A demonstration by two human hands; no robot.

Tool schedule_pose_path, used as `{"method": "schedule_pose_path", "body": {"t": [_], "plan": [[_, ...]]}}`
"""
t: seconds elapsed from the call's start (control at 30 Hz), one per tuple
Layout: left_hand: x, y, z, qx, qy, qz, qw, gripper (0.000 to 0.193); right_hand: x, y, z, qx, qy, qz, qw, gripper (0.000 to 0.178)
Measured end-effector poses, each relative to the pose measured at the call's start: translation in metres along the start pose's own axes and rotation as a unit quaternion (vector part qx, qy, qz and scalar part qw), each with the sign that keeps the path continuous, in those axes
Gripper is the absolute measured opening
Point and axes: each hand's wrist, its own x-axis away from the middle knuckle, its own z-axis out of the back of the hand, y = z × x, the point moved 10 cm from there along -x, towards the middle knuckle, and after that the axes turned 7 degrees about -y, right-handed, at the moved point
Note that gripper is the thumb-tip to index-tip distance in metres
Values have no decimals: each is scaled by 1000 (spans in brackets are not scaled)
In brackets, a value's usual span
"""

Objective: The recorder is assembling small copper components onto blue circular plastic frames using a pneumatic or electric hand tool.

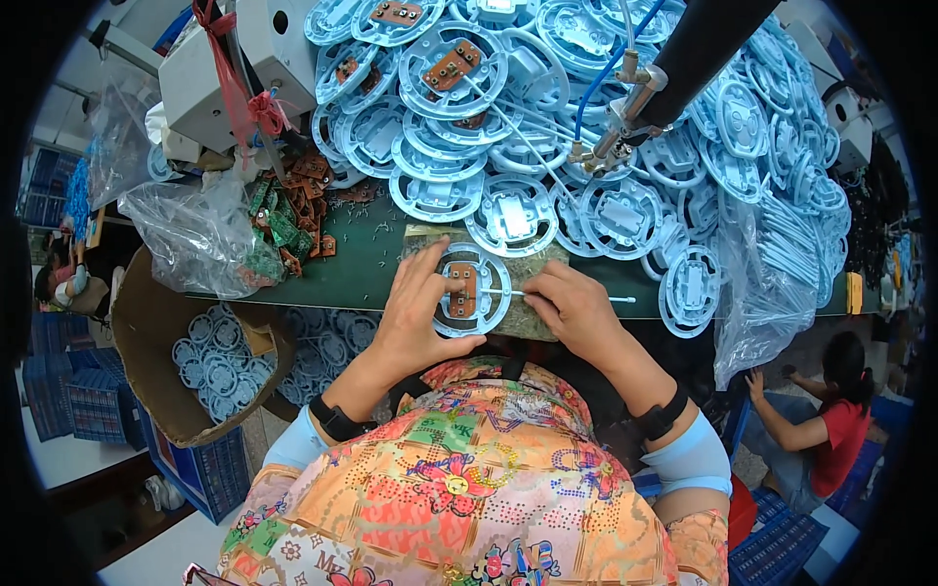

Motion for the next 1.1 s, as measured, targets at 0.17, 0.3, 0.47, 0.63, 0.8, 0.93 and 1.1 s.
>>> {"method": "schedule_pose_path", "body": {"t": [0.17,0.3,0.47,0.63,0.8,0.93,1.1], "plan": [[-1,-1,-1,-7,-13,11,1000,67,0,-1,1,25,17,15,999,13],[-1,-1,-2,-13,-21,16,1000,68,0,-6,-1,55,54,39,996,16],[-2,3,-1,-41,-42,24,998,68,2,-16,-2,106,79,85,988,20],[-2,4,-2,-56,-51,31,997,69,3,-19,-3,132,87,93,983,22],[-2,4,-1,-60,-54,33,996,69,4,-21,-3,145,92,98,980,20],[-3,4,-1,-66,-53,40,996,69,11,-37,55,124,195,114,966,18],[-4,3,-2,-60,-53,31,996,69,9,-52,209,-69,500,163,848,33]]}}
